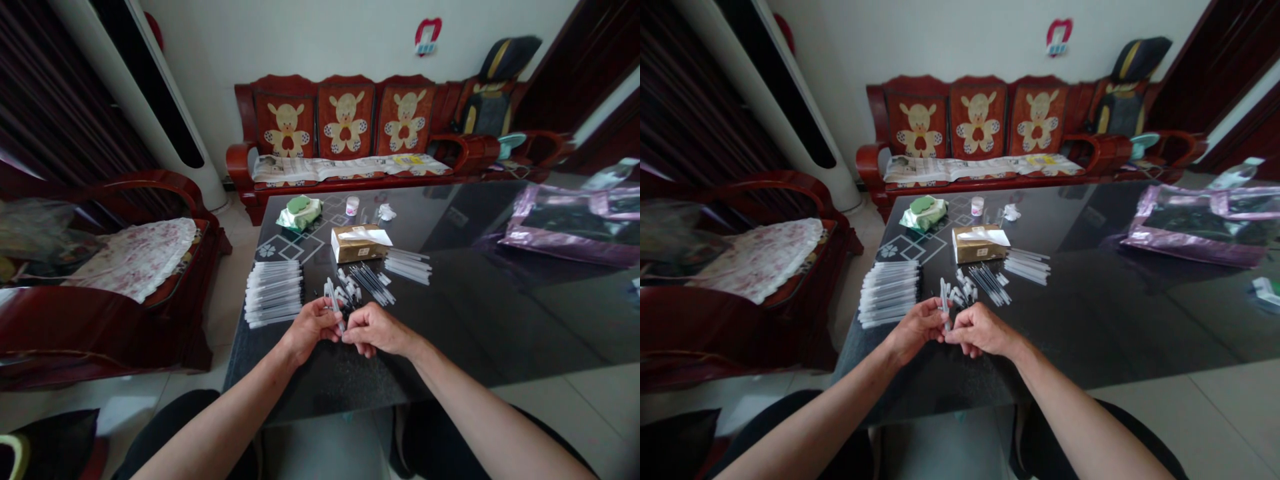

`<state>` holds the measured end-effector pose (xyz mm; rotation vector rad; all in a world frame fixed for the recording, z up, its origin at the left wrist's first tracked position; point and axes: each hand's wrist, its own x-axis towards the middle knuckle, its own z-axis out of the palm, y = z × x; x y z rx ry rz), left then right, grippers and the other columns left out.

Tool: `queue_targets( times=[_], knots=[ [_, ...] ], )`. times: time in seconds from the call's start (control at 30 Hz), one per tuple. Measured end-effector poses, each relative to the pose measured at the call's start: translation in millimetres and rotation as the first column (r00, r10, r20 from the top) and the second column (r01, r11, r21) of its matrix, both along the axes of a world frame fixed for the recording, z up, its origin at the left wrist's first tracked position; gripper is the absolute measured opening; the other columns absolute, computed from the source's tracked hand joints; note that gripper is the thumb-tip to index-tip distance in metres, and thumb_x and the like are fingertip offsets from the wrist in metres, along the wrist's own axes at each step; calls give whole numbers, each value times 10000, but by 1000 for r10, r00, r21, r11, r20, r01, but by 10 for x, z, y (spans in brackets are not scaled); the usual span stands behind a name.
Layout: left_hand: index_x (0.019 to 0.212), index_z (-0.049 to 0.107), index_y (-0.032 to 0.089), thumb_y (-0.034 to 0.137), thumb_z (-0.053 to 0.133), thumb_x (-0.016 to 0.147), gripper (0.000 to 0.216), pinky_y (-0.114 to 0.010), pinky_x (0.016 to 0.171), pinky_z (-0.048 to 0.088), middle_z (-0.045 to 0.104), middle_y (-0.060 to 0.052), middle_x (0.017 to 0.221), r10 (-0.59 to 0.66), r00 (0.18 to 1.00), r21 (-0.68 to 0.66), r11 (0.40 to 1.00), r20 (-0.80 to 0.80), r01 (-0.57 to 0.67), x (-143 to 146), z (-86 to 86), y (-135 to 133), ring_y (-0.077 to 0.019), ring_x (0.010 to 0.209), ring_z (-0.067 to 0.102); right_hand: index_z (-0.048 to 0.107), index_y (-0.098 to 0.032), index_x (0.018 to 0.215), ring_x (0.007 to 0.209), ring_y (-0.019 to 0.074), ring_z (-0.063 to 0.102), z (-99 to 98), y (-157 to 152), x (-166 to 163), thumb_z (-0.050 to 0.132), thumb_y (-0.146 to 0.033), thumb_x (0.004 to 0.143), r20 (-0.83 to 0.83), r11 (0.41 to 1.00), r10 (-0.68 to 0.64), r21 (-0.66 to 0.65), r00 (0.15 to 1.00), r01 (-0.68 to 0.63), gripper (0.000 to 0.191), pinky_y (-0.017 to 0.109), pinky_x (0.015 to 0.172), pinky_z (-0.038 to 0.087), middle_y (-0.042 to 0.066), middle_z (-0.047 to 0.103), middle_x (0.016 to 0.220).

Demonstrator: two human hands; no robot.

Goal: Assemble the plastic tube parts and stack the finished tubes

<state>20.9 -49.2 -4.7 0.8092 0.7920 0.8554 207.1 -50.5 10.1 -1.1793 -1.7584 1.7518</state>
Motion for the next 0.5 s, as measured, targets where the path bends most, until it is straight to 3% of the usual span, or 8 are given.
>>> queue_targets(
  times=[0.1, 0.17, 0.3, 0.37, 0.5],
  knots=[
    [954, 558, 131, 318, 790, 650, 425, -194, 492, 484, 646, -23, 652, -4, 1000, 2, 1000, -8, 4, 0, 10, 1, -111, 527, 603, 614, -136, 671, 360, 81, 528, -2, 95, 115, 634, -479, 758, -31, 995, -92, 36, 995, 93, 355, 163, 344, 383, -5, 611, 488],
    [925, 549, 137, 298, 785, 658, 391, -187, 497, 488, 663, -36, 685, 5, 1000, 6, 1000, -3, -5, -15, 14, 12, -109, 544, 611, 616, -140, 698, 361, 82, 527, -1, 194, 252, 603, -489, 777, -39, 969, -229, 87, 973, 231, 358, 165, 335, 377, -3, 613, 499],
    [917, 540, 139, 242, 763, 682, 340, -185, 522, 507, 672, -40, 703, 40, 999, -41, 998, 37, -39, -42, 18, 32, -104, 564, 621, 598, -142, 663, 332, 67, 489, 3, 370, 524, 621, -431, 760, 88, 797, -579, 271, 810, 540, 305, 150, 294, 332, -9, 590, 487],
    [921, 538, 137, 219, 750, 695, 320, -188, 537, 515, 676, -45, 711, 63, 997, -68, 996, 45, -60, -43, 14, 37, -106, 574, 628, 611, -137, 697, 352, 69, 504, 14, 384, 571, 641, -402, 746, 102, 814, -555, 269, 826, 514, 271, 148, 305, 348, -4, 602, 510],
    [915, 540, 137, 200, 743, 704, 300, -194, 538, 521, 680, -53, 722, 91, 995, -89, 992, 31, -88, -36, -5, 45, -114, 584, 641, 647, -124, 777, 425, 94, 570, 44, 267, 443, 690, -379, 707, 60, 982, -172, 94, 983, 166, 267, 170, 373, 431, 9, 638, 561]
  ],
)
